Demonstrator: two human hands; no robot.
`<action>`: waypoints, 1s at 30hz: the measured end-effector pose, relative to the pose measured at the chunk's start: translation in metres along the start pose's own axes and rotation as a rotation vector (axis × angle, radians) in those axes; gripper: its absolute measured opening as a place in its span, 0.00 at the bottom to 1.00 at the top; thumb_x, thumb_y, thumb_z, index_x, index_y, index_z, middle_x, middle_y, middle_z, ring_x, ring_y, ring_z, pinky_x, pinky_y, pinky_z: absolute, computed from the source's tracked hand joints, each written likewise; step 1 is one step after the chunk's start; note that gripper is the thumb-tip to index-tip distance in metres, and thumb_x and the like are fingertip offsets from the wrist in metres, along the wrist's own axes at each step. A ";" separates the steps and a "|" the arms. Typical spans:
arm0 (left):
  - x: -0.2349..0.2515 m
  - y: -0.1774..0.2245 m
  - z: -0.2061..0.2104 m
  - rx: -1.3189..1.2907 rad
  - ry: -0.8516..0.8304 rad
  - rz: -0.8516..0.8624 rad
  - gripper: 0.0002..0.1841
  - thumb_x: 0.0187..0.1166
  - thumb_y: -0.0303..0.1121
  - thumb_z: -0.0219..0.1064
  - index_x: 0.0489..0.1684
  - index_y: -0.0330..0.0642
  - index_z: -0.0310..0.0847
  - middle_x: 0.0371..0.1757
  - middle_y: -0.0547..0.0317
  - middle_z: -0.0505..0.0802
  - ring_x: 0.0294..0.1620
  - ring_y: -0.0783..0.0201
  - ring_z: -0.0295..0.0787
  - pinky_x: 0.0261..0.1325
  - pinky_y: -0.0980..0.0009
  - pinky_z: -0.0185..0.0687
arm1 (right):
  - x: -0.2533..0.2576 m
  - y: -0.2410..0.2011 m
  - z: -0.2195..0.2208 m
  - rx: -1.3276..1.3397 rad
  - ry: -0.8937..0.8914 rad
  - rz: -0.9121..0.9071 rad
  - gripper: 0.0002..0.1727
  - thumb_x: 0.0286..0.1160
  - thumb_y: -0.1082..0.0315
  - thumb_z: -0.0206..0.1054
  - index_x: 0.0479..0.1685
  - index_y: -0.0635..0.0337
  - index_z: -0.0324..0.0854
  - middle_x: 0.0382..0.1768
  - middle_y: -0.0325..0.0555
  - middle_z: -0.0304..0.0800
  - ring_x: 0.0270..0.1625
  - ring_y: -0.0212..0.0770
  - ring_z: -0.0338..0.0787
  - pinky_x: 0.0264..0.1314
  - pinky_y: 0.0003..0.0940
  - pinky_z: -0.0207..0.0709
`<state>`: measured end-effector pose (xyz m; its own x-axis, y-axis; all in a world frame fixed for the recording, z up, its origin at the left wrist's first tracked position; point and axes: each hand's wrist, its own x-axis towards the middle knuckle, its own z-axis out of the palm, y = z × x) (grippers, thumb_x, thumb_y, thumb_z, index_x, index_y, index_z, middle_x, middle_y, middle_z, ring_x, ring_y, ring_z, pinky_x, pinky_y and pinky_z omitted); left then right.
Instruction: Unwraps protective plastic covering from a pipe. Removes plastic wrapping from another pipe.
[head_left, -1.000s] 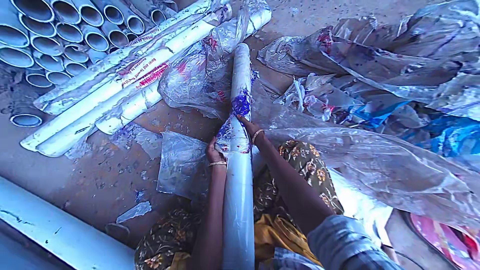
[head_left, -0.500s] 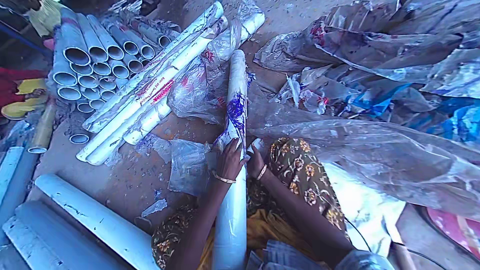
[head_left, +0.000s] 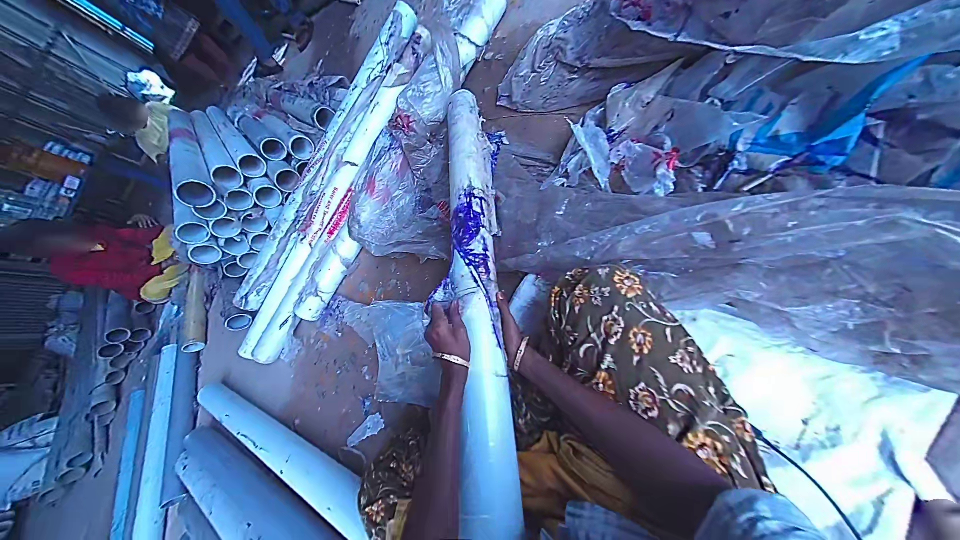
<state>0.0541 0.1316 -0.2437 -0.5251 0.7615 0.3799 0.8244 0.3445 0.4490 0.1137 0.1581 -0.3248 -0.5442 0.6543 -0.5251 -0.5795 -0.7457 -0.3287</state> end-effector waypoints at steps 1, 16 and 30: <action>0.000 -0.007 0.006 -0.158 0.124 -0.074 0.11 0.81 0.22 0.63 0.44 0.15 0.83 0.31 0.39 0.92 0.31 0.61 0.90 0.45 0.68 0.85 | -0.001 0.000 0.000 -0.015 0.005 -0.002 0.33 0.95 0.43 0.30 0.82 0.53 0.67 0.67 0.47 0.84 0.64 0.34 0.85 0.64 0.35 0.80; 0.020 -0.005 -0.026 -0.166 -0.208 0.445 0.12 0.76 0.19 0.65 0.50 0.20 0.90 0.59 0.30 0.93 0.64 0.43 0.92 0.70 0.60 0.84 | -0.002 -0.001 0.003 -0.046 0.056 -0.037 0.33 0.97 0.47 0.29 0.83 0.57 0.66 0.71 0.49 0.81 0.68 0.33 0.83 0.68 0.33 0.78; 0.051 -0.007 -0.014 0.641 -0.524 0.848 0.09 0.78 0.19 0.62 0.37 0.21 0.89 0.41 0.34 0.94 0.44 0.40 0.96 0.40 0.54 0.90 | -0.002 -0.002 0.006 -0.160 0.116 0.013 0.35 0.96 0.46 0.33 0.87 0.61 0.62 0.84 0.55 0.69 0.83 0.40 0.72 0.84 0.40 0.65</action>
<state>0.0190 0.1604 -0.2160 0.2680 0.9598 -0.0835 0.9013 -0.2803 -0.3303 0.1123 0.1589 -0.3183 -0.4719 0.6324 -0.6143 -0.4636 -0.7707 -0.4372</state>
